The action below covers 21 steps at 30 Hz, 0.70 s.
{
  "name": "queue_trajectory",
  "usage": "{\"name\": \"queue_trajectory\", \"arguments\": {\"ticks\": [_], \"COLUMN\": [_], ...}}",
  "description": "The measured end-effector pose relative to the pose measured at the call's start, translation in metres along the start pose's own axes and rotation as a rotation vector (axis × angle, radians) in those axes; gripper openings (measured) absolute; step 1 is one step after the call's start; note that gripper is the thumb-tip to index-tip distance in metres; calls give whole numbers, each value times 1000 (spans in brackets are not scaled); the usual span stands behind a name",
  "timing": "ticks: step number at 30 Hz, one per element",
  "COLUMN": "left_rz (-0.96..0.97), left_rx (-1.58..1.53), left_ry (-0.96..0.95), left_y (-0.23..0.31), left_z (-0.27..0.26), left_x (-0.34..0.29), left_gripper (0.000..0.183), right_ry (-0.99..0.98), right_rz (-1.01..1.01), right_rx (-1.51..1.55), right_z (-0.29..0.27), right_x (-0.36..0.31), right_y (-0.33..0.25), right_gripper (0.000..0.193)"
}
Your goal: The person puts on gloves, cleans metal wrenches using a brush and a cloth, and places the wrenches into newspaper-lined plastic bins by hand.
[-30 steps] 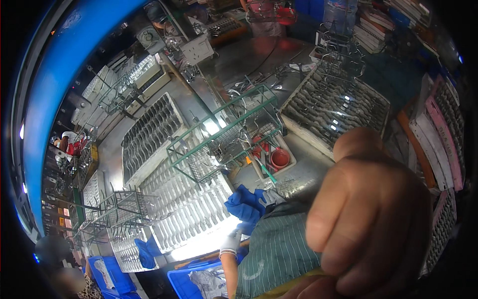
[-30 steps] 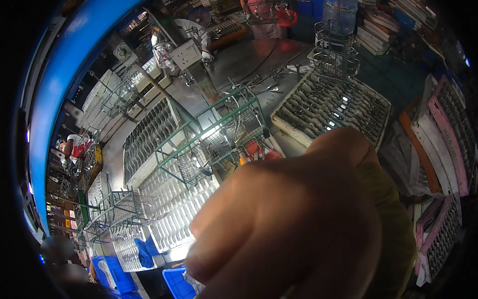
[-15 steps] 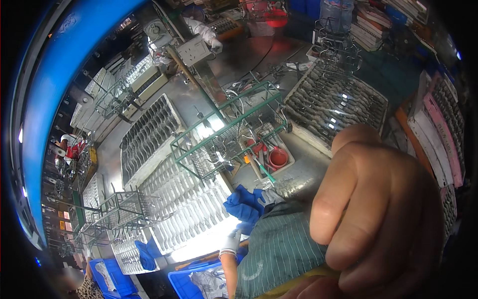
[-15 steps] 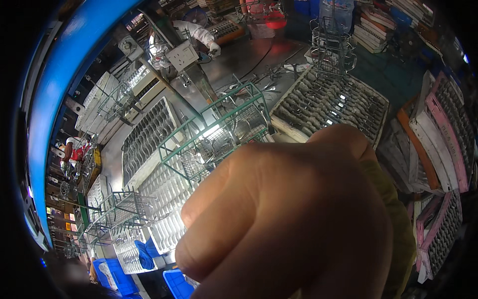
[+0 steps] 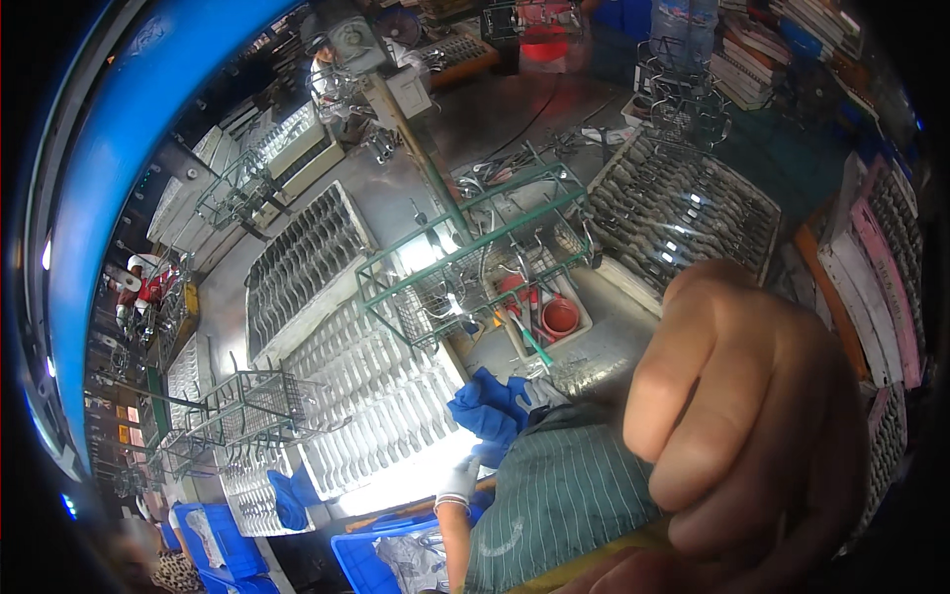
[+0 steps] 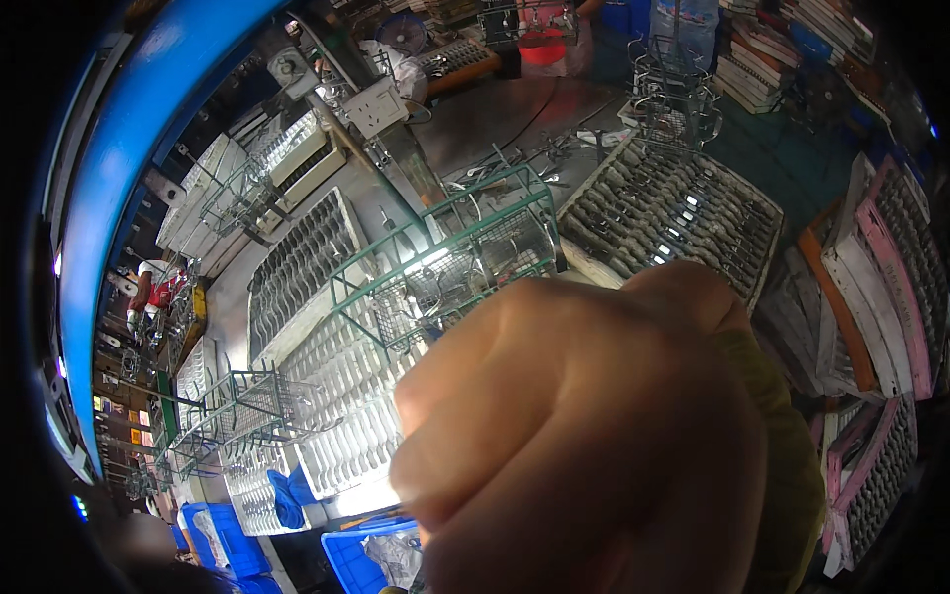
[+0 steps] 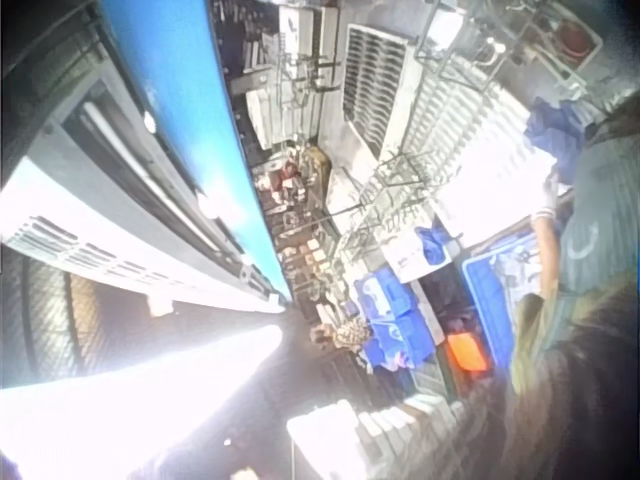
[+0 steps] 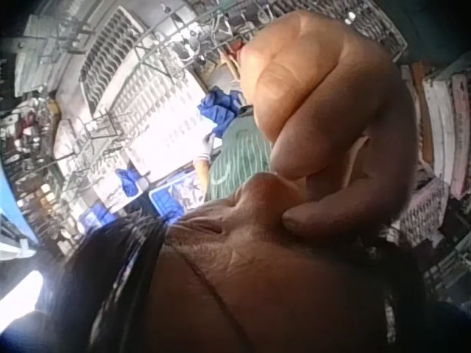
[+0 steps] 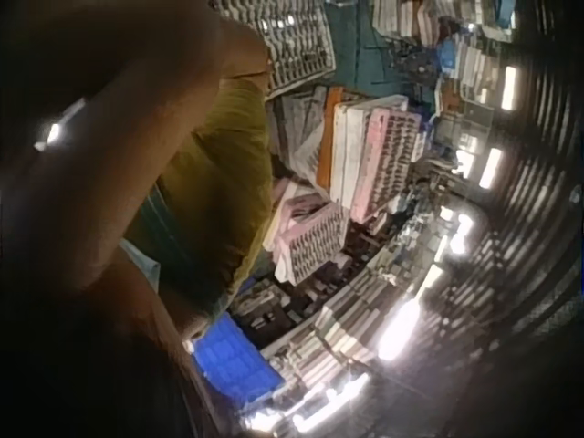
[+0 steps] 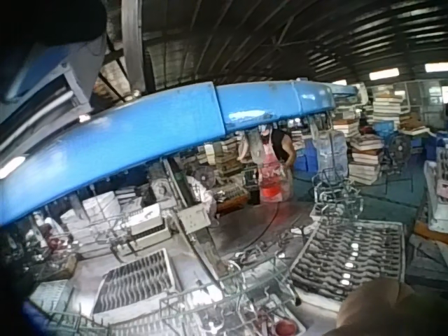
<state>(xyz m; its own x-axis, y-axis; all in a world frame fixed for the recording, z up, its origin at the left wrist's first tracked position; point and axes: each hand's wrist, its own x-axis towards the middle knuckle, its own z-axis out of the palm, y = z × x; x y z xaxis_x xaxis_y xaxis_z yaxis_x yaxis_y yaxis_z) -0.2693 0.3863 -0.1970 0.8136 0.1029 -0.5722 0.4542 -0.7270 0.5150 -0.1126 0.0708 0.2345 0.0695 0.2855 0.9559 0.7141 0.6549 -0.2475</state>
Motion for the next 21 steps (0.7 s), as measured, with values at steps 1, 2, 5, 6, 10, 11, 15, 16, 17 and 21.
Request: {"name": "queue_trajectory", "arguments": {"ticks": [1,2,5,6,10,11,15,16,17,21], "left_rz": [1,12,9,17,2,2,-7,-9,-12,-36], "left_rx": [32,17,-7,9,24,56,30,54,78,70], "left_ry": [9,9,2,-15,-3,-6,12,6,-2,-17], "left_y": [3,5,18,27,28,29,32,31,28,34], "left_z": [-2,-6,-16,-19,-21,-22,-22,-20,-18,-20], "left_x": [-3,-8,-17,-13,-18,-19,-25,-25,-25,-22], "left_gripper": [43,43,44,42,40,41,41,41,40,42], "right_ry": [-10,-20,-47,-65,-169,-214,-221,-255,-255,-285], "right_rz": [-3,-7,-19,-9,21,28,22,18,6,20], "right_rx": [6,14,38,-8,-59,-73,-126,-140,-114,-220], "right_z": [-1,-1,-2,-7,-20,-22,-19,-19,-17,-16], "right_x": [0,-1,-3,-10,-26,-28,-37,-37,-39,-38], "right_y": [1,2,6,0,3,4,7,9,12,8], "right_gripper": [14,14,14,11,19,22,26,26,26,27]}}
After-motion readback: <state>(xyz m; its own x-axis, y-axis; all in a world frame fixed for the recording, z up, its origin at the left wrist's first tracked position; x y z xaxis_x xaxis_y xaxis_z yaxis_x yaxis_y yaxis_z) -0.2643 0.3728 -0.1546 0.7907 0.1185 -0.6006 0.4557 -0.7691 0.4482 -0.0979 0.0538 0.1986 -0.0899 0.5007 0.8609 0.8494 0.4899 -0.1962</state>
